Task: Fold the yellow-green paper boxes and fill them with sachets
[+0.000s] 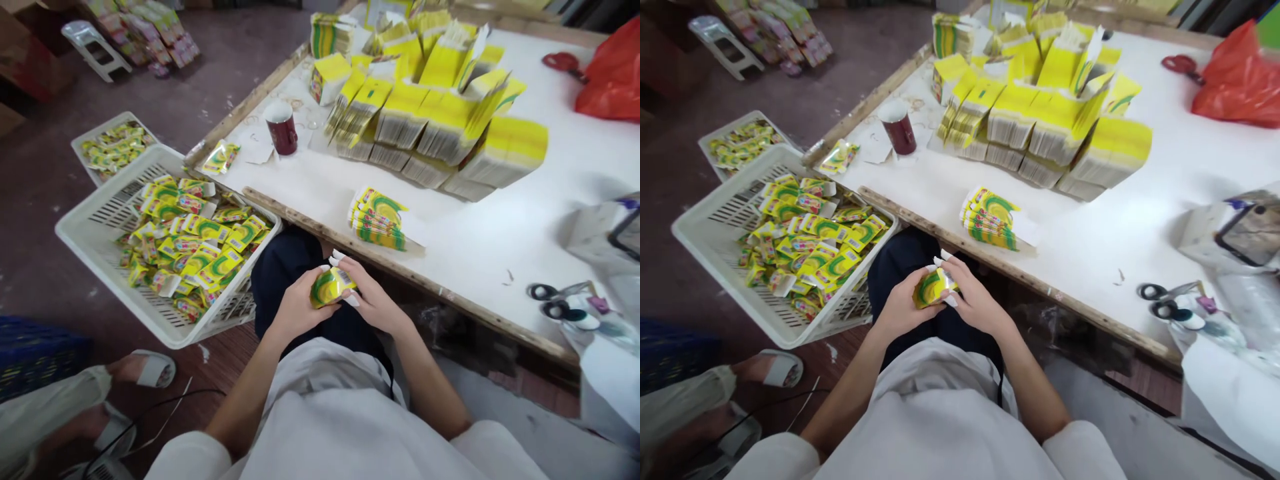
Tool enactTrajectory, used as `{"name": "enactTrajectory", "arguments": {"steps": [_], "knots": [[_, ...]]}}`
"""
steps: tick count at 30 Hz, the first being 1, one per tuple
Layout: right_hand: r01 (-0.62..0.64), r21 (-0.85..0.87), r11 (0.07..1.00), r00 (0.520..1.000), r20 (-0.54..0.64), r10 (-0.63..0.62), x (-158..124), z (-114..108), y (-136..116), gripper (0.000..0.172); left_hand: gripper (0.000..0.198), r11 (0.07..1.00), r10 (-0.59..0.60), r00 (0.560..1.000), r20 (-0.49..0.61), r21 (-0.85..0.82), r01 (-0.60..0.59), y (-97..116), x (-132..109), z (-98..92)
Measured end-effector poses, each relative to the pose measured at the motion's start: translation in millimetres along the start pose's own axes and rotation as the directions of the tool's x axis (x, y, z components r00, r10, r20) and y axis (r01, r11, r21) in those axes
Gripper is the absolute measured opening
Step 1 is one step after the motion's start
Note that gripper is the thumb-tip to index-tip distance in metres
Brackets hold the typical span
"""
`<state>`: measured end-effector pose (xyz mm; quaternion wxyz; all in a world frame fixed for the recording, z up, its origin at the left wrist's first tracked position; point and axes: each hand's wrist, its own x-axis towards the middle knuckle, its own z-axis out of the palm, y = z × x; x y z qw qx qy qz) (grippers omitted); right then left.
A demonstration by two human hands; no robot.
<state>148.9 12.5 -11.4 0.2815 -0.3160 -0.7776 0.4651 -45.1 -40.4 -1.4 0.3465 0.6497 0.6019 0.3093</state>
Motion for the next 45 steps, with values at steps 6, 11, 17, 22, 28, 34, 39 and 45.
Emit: {"name": "enactTrajectory", "arguments": {"steps": [6,11,17,22,28,34,39,45], "knots": [[-0.026,-0.092,0.995,0.993,0.115,0.037,-6.0,-2.4,0.4,0.050,0.077,0.997,0.041,0.996,-0.074,0.064,-0.036,1.8,-2.3,-2.5],[-0.045,-0.112,0.993,0.996,0.075,0.053,-8.2,6.8,-1.3,0.059,0.063,0.973,0.126,0.981,-0.147,0.211,-0.093,2.3,-4.1,4.9],[-0.003,-0.008,1.000,0.998,-0.065,0.002,-1.6,2.6,0.6,0.071,0.064,0.965,0.184,0.966,-0.184,0.220,-0.142,4.8,0.4,11.0],[-0.058,-0.024,0.998,0.966,-0.253,0.050,7.4,16.1,3.3,0.050,0.057,0.933,0.269,0.932,-0.244,0.306,-0.189,3.5,1.8,20.1],[-0.074,0.056,0.996,0.943,-0.321,0.089,16.7,13.5,11.7,0.058,0.061,0.990,0.104,0.958,-0.267,0.123,-0.073,-5.7,3.7,9.0],[-0.453,-0.262,0.852,0.718,-0.674,0.175,36.2,-63.8,33.2,0.032,0.110,0.982,-0.102,0.522,-0.847,-0.003,0.187,-35.9,18.5,-73.1],[-0.694,-0.383,0.610,0.656,-0.686,0.316,55.6,-88.8,45.2,0.020,0.093,0.991,-0.130,0.575,-0.808,-0.083,0.107,-53.0,14.1,-72.3],[-0.658,-0.406,0.634,0.684,-0.675,0.277,67.0,-86.0,50.9,0.018,0.068,0.954,-0.217,0.764,-0.607,-0.297,0.035,-56.5,17.9,-21.5]]}}
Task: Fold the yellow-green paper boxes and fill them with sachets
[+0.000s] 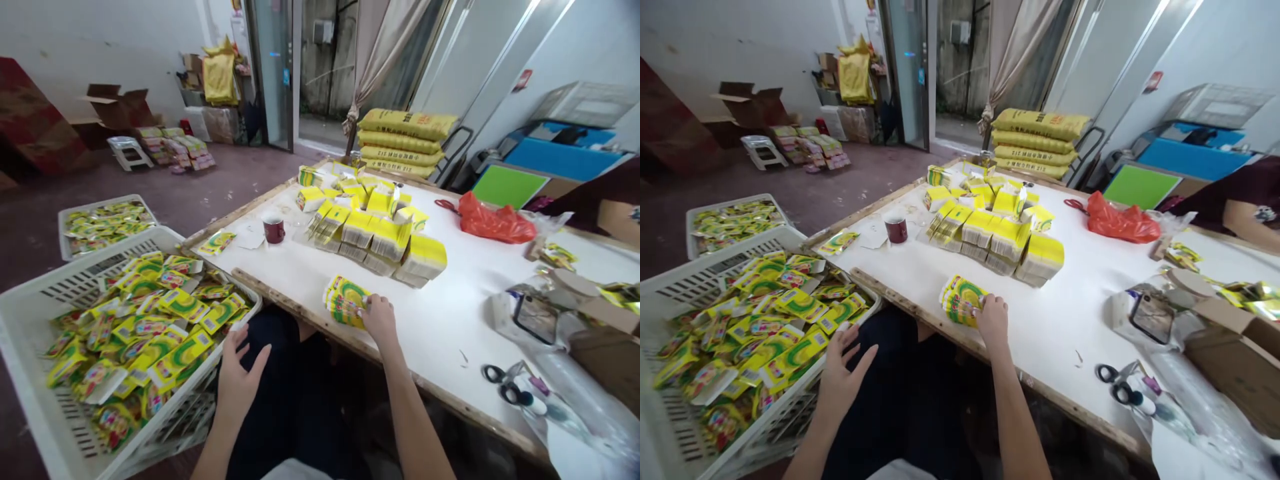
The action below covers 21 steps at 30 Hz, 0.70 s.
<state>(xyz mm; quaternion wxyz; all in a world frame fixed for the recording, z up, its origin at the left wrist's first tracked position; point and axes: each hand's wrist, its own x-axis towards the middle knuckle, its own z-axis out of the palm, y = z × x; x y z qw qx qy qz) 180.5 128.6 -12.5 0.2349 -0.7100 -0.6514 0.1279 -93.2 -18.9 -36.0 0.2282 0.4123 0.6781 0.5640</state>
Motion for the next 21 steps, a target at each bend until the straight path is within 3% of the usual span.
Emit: {"name": "enactTrajectory", "arguments": {"steps": [4,9,13,15,18,21], "knots": [[-0.013,0.039,0.999,1.000,-0.016,0.014,-2.1,-2.2,-2.4,0.020,0.065,0.991,-0.032,0.990,0.141,-0.124,0.049,3.4,-8.8,8.8],[-0.034,0.132,0.991,0.998,-0.057,0.041,-20.9,-17.6,-7.6,0.016,0.073,0.911,-0.004,0.933,0.360,-0.384,0.152,-4.2,-20.8,22.4],[0.131,0.430,0.893,0.989,0.009,-0.150,-62.2,-16.2,-34.5,0.016,0.091,0.745,0.075,0.930,0.360,-0.640,0.187,-0.3,-29.4,46.8],[0.171,0.573,0.801,0.947,0.129,-0.294,-88.7,-7.4,-52.4,0.014,0.090,0.646,0.084,0.934,0.347,-0.733,0.215,9.7,-32.3,57.5],[0.069,0.708,0.703,0.862,0.313,-0.399,-121.7,5.7,-72.7,0.013,0.078,0.508,0.041,0.925,0.378,-0.805,0.307,28.4,-34.2,64.1],[-0.047,0.802,0.596,0.816,0.375,-0.439,-139.2,11.6,-81.6,0.017,0.064,0.406,-0.067,0.935,0.349,-0.846,0.345,42.9,-32.7,61.8]]}}
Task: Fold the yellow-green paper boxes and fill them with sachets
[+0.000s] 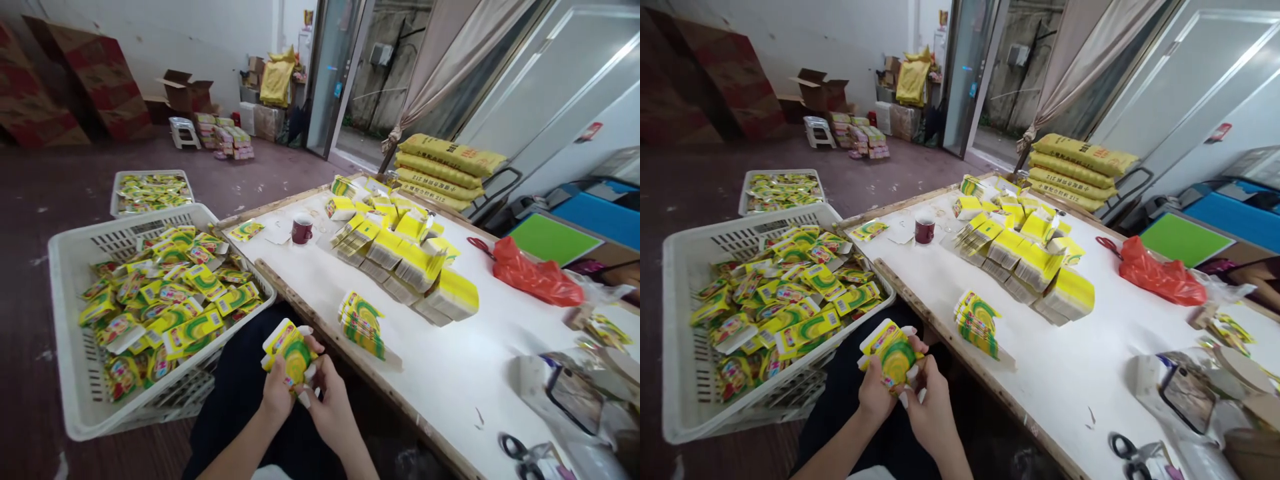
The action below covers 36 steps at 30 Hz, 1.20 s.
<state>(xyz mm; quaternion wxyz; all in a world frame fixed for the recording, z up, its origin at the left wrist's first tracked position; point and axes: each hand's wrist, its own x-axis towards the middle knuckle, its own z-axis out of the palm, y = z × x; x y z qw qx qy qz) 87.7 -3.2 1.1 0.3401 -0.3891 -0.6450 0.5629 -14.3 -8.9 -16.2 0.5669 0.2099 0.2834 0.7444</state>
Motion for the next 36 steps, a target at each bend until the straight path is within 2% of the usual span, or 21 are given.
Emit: {"name": "enactTrajectory", "arguments": {"steps": [2,4,7,9,12,14,16,19,22,23,25,27,28,29,30,32,33,34,35,36], "knots": [[-0.014,0.102,0.995,0.999,0.038,0.010,-3.0,5.7,0.5,0.021,0.058,1.000,0.022,0.994,-0.110,-0.019,-0.025,4.1,0.9,2.6],[-0.037,0.146,0.989,0.998,0.058,0.029,-4.2,9.1,2.5,0.027,0.057,0.999,0.037,0.980,-0.198,0.030,-0.031,4.8,1.7,1.2],[-0.056,0.079,0.995,0.998,0.038,0.053,-3.3,6.3,7.1,0.032,0.060,0.987,0.048,0.963,-0.264,0.161,-0.005,2.3,0.4,-4.6],[-0.031,-0.021,0.999,1.000,0.002,0.031,-1.7,-4.5,9.5,0.027,0.058,0.967,0.060,0.968,-0.245,0.256,0.005,1.1,-2.4,-7.5],[0.049,-0.112,0.993,0.998,-0.037,-0.053,-0.4,-31.0,10.9,0.011,0.065,0.930,0.070,0.988,-0.135,0.368,-0.015,1.1,-6.9,-7.8],[0.089,-0.147,0.985,0.994,-0.052,-0.097,-1.3,-49.6,10.7,0.005,0.056,0.903,0.053,0.992,-0.114,0.430,0.002,1.0,-8.3,-7.0],[0.138,-0.236,0.962,0.985,-0.071,-0.159,-3.1,-66.2,9.0,0.010,0.046,0.878,0.013,0.994,-0.112,0.476,0.043,2.5,-7.7,-7.3],[0.269,-0.434,0.860,0.941,-0.073,-0.331,-4.9,-89.2,2.0,0.014,0.058,0.878,-0.083,0.996,0.023,0.474,0.062,14.5,-3.2,-11.2],[0.361,-0.651,0.667,0.877,-0.007,-0.481,-4.6,-107.0,-10.0,0.022,0.078,0.862,-0.121,0.982,0.146,0.506,0.031,37.6,1.7,-15.3],[0.377,-0.708,0.597,0.864,0.037,-0.503,-4.5,-109.5,-14.1,0.024,0.081,0.828,-0.125,0.978,0.165,0.561,0.011,44.6,2.3,-15.3],[0.436,-0.753,0.492,0.850,0.167,-0.499,-5.0,-107.2,-20.5,0.025,0.096,0.702,-0.172,0.964,0.204,0.712,-0.026,52.0,1.0,-12.4],[0.507,-0.728,0.461,0.839,0.294,-0.458,-6.5,-97.1,-22.0,0.025,0.112,0.572,-0.262,0.936,0.237,0.819,-0.047,48.6,-3.0,-6.6],[0.525,-0.711,0.469,0.834,0.319,-0.450,-7.3,-90.8,-20.1,0.026,0.110,0.536,-0.301,0.922,0.242,0.843,-0.046,43.8,-5.4,-3.3],[0.516,-0.703,0.489,0.836,0.291,-0.465,-8.0,-84.6,-16.3,0.025,0.100,0.514,-0.327,0.915,0.236,0.857,-0.037,37.9,-7.9,-0.3],[0.476,-0.704,0.527,0.845,0.200,-0.496,-8.4,-79.1,-10.9,0.026,0.086,0.499,-0.334,0.917,0.217,0.866,-0.024,31.9,-10.3,2.1],[0.331,-0.665,0.669,0.845,-0.106,-0.524,-8.1,-70.2,3.4,0.043,0.068,0.470,-0.299,0.941,0.161,0.883,-0.002,21.5,-14.4,4.6],[0.256,-0.587,0.768,0.845,-0.250,-0.473,-7.6,-66.7,11.0,0.053,0.067,0.451,-0.271,0.953,0.138,0.893,-0.001,17.5,-16.1,4.6],[0.192,-0.469,0.862,0.859,-0.344,-0.379,-7.1,-63.3,18.0,0.059,0.070,0.428,-0.244,0.962,0.125,0.904,-0.009,14.2,-17.6,4.0],[0.136,-0.329,0.934,0.890,-0.375,-0.261,-6.8,-60.1,24.0,0.060,0.074,0.404,-0.224,0.966,0.129,0.914,-0.029,11.3,-19.1,2.9],[0.084,-0.191,0.978,0.926,-0.347,-0.147,-6.6,-56.9,28.6,0.057,0.077,0.380,-0.208,0.967,0.146,0.923,-0.058,8.6,-20.5,1.5]]}}
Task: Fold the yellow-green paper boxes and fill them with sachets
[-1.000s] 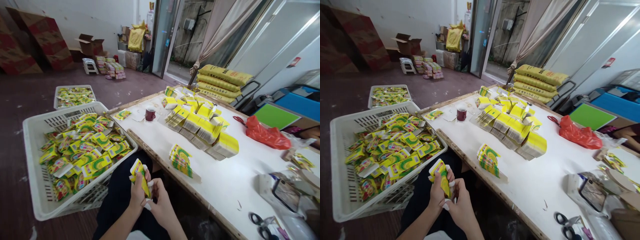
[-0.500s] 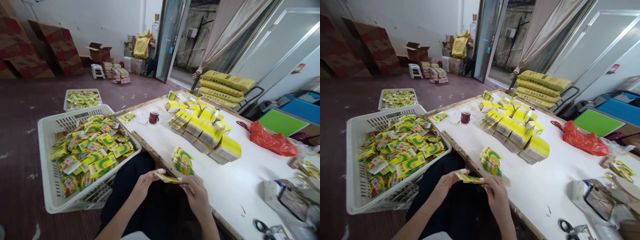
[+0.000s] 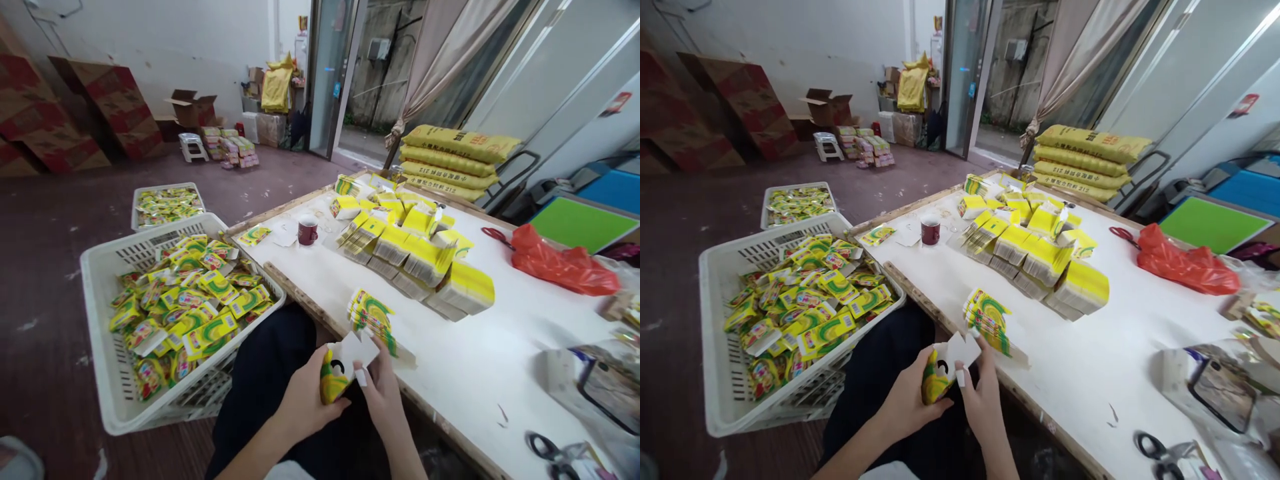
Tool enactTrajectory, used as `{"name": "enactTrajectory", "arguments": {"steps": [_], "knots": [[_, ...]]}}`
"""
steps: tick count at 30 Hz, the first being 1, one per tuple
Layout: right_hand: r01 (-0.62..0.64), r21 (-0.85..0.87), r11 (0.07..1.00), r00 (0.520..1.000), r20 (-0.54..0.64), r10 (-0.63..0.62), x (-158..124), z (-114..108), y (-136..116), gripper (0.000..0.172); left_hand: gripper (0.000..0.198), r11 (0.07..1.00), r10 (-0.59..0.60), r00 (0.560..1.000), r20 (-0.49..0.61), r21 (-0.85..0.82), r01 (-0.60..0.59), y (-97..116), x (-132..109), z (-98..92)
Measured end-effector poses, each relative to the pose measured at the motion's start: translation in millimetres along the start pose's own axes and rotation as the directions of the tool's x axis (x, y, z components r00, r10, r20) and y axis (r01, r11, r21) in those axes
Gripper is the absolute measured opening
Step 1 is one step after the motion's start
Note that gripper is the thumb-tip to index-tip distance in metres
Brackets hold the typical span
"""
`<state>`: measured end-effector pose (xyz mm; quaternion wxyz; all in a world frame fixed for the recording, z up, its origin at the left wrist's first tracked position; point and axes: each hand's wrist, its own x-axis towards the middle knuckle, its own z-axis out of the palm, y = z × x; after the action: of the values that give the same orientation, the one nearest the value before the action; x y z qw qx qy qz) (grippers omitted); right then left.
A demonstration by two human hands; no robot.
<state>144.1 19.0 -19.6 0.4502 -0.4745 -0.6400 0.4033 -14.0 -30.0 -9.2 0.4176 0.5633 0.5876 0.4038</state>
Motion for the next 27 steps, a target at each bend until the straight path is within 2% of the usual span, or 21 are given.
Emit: {"name": "enactTrajectory", "arguments": {"steps": [1,3,6,10,13,15,17,19,21,23,27], "knots": [[-0.088,0.096,0.992,0.993,0.085,0.080,-1.5,3.2,2.4,0.053,0.077,0.999,0.030,1.000,0.002,0.032,-0.030,-2.2,-1.1,2.3],[-0.204,0.194,0.960,0.958,0.242,0.155,-3.5,7.6,3.4,0.046,0.076,0.992,0.096,0.995,0.028,0.083,-0.098,-6.0,-3.3,6.6],[-0.247,0.201,0.948,0.922,0.350,0.166,-4.0,9.0,1.0,0.042,0.069,0.982,0.151,0.987,0.059,0.103,-0.156,-8.6,-6.3,9.6],[-0.100,0.137,0.985,0.948,0.314,0.053,-8.4,7.3,0.6,0.051,0.060,0.991,0.088,0.993,0.077,0.093,-0.095,-9.4,-6.9,6.3],[0.075,-0.014,0.997,0.940,0.333,-0.066,-17.4,8.2,0.7,0.058,0.071,0.994,0.043,0.994,0.102,0.095,-0.053,-13.4,-4.8,7.1],[0.189,-0.082,0.978,0.912,0.384,-0.144,-21.2,9.3,1.1,0.060,0.078,0.994,0.066,0.997,0.041,0.086,-0.069,-16.7,-3.5,9.6],[0.270,-0.118,0.956,0.906,0.368,-0.210,-20.7,8.9,3.2,0.059,0.080,0.991,0.106,0.992,-0.069,0.094,-0.099,-18.2,-3.3,10.3],[0.308,-0.150,0.939,0.920,0.297,-0.255,-16.9,6.1,6.6,0.058,0.072,0.985,0.123,0.984,-0.126,0.134,-0.106,-16.7,-4.2,6.5],[0.325,-0.176,0.929,0.924,0.271,-0.272,-12.2,2.0,9.4,0.055,0.062,0.983,0.107,0.989,-0.100,0.161,-0.090,-13.2,-5.5,-1.6],[0.332,-0.194,0.923,0.909,0.328,-0.258,-8.6,-2.5,9.0,0.050,0.056,0.984,0.089,0.995,-0.049,0.162,-0.080,-9.4,-6.5,-11.5],[0.315,-0.229,0.921,0.857,0.485,-0.173,-3.5,-15.4,-2.9,0.039,0.058,0.985,0.063,0.998,0.026,0.162,-0.066,-5.2,-5.7,-26.2]]}}
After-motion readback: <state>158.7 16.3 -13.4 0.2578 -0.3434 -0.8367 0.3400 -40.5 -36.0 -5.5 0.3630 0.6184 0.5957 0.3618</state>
